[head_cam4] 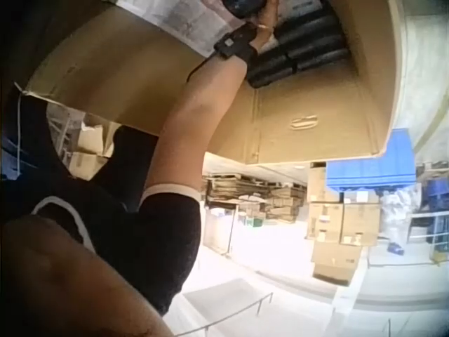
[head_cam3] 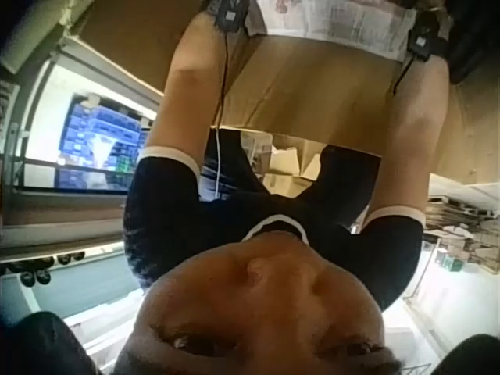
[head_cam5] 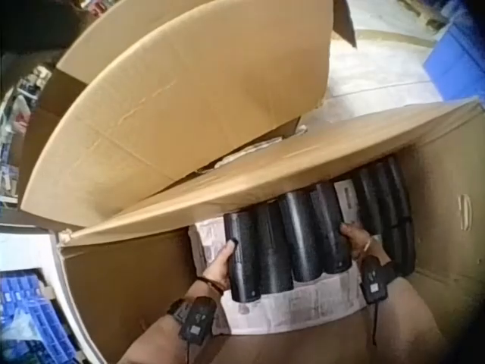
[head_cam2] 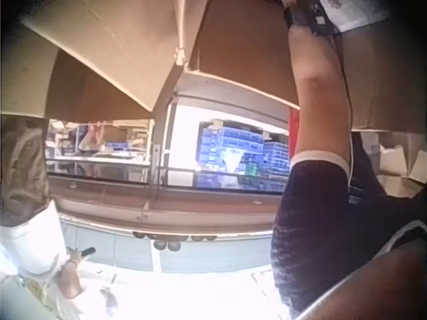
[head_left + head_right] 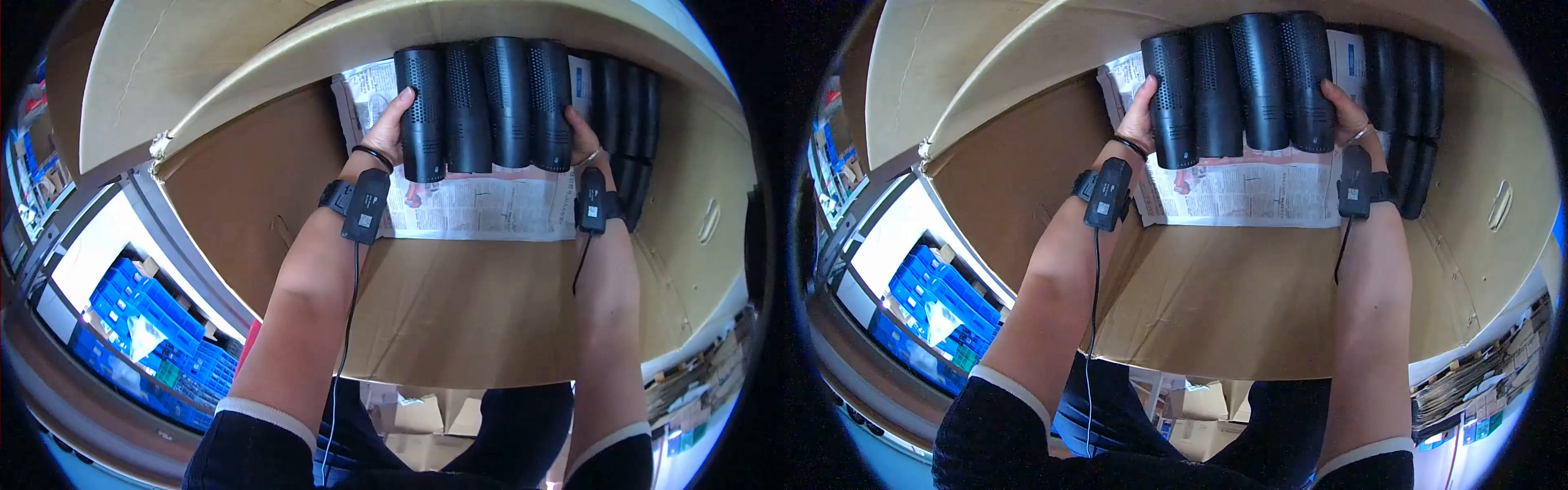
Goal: The person fits caps onto cylinders by hand, places the assembled units onto a conveyor belt, and then moves the cylinders from the belt into a cardboard box lined with newspaper.
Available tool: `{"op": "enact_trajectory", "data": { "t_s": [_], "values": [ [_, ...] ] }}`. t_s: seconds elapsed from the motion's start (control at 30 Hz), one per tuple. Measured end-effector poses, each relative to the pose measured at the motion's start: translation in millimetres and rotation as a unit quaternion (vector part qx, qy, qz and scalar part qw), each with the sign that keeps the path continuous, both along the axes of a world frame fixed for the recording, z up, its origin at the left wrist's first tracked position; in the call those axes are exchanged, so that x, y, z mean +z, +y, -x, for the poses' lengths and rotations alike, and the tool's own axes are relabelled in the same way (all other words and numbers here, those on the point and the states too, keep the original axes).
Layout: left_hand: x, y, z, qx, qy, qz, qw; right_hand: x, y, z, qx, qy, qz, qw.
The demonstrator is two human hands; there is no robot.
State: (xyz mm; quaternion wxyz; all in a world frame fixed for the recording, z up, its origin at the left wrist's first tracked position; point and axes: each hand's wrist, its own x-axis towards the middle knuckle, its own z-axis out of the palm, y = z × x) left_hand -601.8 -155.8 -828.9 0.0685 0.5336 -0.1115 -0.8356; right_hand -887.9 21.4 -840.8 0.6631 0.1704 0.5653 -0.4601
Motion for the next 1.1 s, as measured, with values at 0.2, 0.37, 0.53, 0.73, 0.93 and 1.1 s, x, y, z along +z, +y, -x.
{"op": "enact_trajectory", "data": {
  "t_s": [0.2, 0.37, 0.53, 0.73, 0.93, 1.1],
  "values": [
    [0.9, 3.6, -5.2, 0.005, -0.002, 0.020, 1.000, 16.7, -5.6, -19.7, -0.008, 0.049, -0.031, 0.998],
    [-19.0, -6.3, -33.4, -0.042, 0.027, 0.038, 0.998, -13.3, 6.0, -21.2, 0.004, 0.077, 0.009, 0.997],
    [-1.4, -1.3, -19.4, -0.019, 0.011, 0.026, 0.999, 35.2, -24.0, -45.0, 0.016, 0.192, -0.135, 0.972],
    [0.3, 0.2, -14.4, -0.015, 0.016, 0.011, 1.000, -5.6, -1.4, -34.4, -0.027, 0.111, -0.106, 0.988],
    [3.1, 6.7, -33.7, -0.029, 0.044, 0.033, 0.998, 33.5, 10.4, -57.4, -0.043, 0.162, -0.085, 0.982],
    [45.4, 28.2, -46.6, -0.016, 0.077, -0.030, 0.996, 61.7, 41.8, -64.6, -0.119, 0.049, -0.025, 0.991]
  ]
}}
